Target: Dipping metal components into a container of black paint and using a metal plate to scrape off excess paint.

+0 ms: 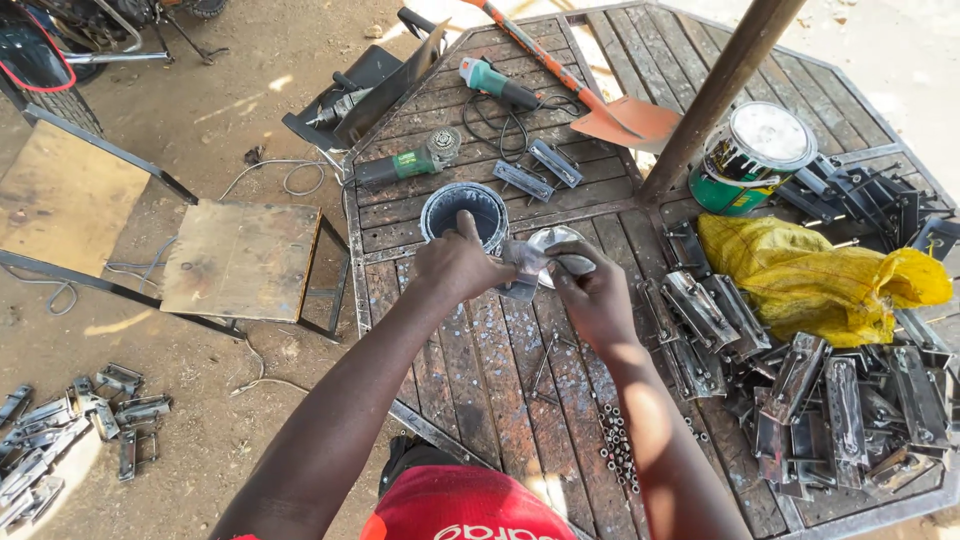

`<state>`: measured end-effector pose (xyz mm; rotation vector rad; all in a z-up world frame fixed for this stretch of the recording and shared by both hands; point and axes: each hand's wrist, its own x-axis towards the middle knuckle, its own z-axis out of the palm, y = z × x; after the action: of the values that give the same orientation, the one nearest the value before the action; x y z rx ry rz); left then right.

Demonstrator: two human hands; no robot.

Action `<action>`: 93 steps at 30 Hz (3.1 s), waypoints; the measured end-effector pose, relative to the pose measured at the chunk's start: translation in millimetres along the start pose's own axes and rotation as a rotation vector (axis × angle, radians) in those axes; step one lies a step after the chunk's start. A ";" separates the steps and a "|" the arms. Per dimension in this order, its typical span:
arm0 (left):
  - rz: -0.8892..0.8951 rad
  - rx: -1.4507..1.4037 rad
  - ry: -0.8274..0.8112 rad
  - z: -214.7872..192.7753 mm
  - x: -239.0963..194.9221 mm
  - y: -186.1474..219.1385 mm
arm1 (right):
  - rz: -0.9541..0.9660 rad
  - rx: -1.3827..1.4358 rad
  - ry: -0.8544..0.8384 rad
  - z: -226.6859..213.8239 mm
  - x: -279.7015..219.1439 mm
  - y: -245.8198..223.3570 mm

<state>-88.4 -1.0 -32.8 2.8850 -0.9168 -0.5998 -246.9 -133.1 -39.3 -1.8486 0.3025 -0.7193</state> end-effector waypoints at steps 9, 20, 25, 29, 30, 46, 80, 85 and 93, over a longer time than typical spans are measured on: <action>-0.078 -0.061 -0.032 -24.4 -2.8 -9.2 | 0.018 -0.089 0.101 -36.1 -18.0 15.5; -0.082 -0.081 -0.023 -40.2 -14.5 4.7 | 0.118 0.089 0.031 3.1 -11.0 0.5; -0.087 -0.047 0.002 -28.2 -11.9 -8.5 | 0.126 -0.066 -0.001 -28.5 -10.2 0.2; -0.087 -0.100 0.041 -36.9 -21.1 -6.9 | 0.134 -0.019 0.111 -43.3 -9.9 -10.5; -0.093 -0.108 0.045 -40.4 -23.0 -8.2 | 0.142 0.040 0.152 -42.9 -8.3 -15.2; -0.068 -0.071 0.064 -33.6 -18.1 3.5 | 0.305 0.316 0.299 -14.3 -8.6 22.8; -0.084 -0.140 0.047 -30.0 -25.2 -6.9 | 0.216 0.285 0.363 -50.3 -25.6 66.9; -0.166 -0.271 -0.117 -19.9 -20.7 -23.3 | 0.223 0.237 0.367 -56.4 -27.6 78.4; -0.246 -0.989 -0.243 75.6 15.8 -85.9 | 0.222 0.135 0.334 -61.8 -41.2 107.4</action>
<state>-58.5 65.5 -122.4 2.0371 -0.1483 -1.0590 -303.1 -200.3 -136.2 -1.5349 0.6493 -0.8694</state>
